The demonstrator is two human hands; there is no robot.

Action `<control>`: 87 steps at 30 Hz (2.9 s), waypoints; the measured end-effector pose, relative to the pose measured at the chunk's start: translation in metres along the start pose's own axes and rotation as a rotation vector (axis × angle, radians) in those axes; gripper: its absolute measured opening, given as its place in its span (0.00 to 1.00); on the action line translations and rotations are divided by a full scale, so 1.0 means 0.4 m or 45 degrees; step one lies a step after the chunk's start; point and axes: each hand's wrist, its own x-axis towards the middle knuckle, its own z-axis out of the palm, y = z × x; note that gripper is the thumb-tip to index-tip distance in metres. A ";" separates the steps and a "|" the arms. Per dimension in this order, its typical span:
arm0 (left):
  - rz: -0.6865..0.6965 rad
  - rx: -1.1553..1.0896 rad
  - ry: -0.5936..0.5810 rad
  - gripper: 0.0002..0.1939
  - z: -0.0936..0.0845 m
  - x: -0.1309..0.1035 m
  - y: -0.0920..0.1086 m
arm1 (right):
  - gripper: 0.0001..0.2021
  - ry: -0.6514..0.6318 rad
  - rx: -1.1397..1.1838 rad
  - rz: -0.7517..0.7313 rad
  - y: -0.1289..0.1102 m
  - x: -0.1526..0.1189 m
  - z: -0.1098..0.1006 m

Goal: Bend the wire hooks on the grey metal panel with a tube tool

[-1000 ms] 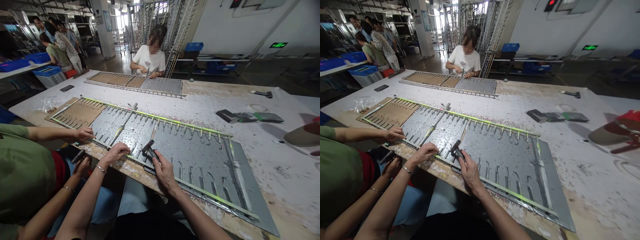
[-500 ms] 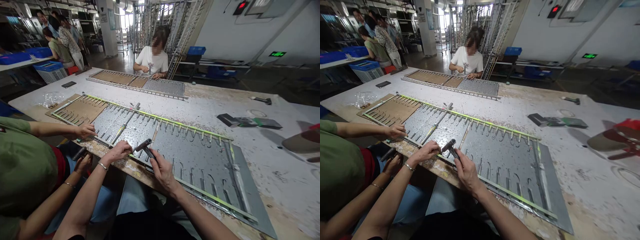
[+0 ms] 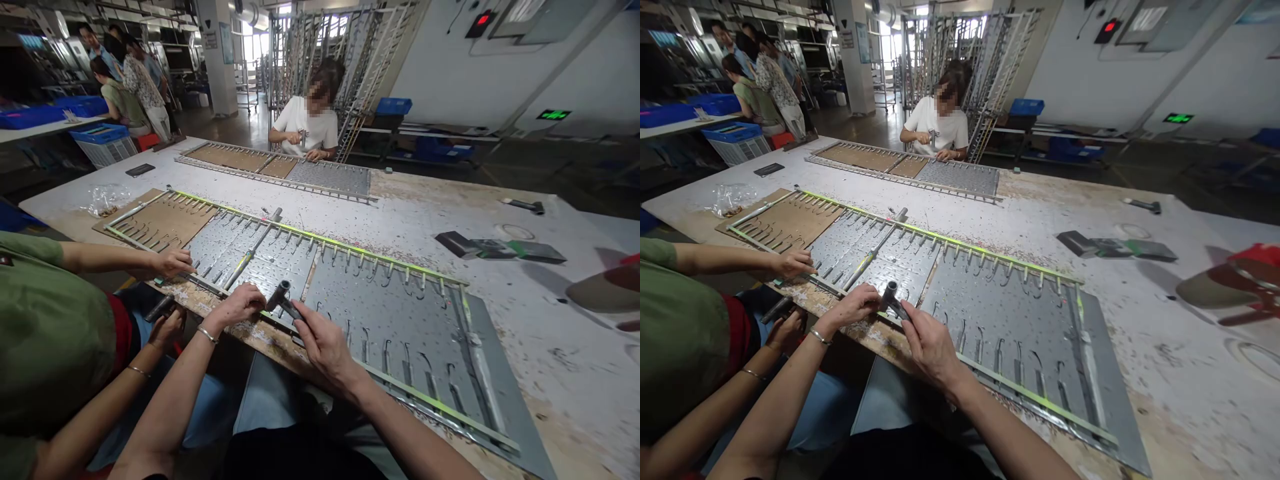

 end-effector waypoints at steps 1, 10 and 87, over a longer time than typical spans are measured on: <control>0.002 -0.005 0.001 0.06 0.000 0.000 0.000 | 0.19 0.034 0.017 0.011 -0.001 0.000 0.000; 0.014 -0.016 0.013 0.06 0.003 -0.001 -0.004 | 0.19 0.062 0.058 0.082 -0.004 -0.006 -0.006; -0.079 -0.312 0.002 0.05 -0.019 -0.014 -0.003 | 0.21 -0.025 -0.173 -0.164 -0.015 -0.017 -0.011</control>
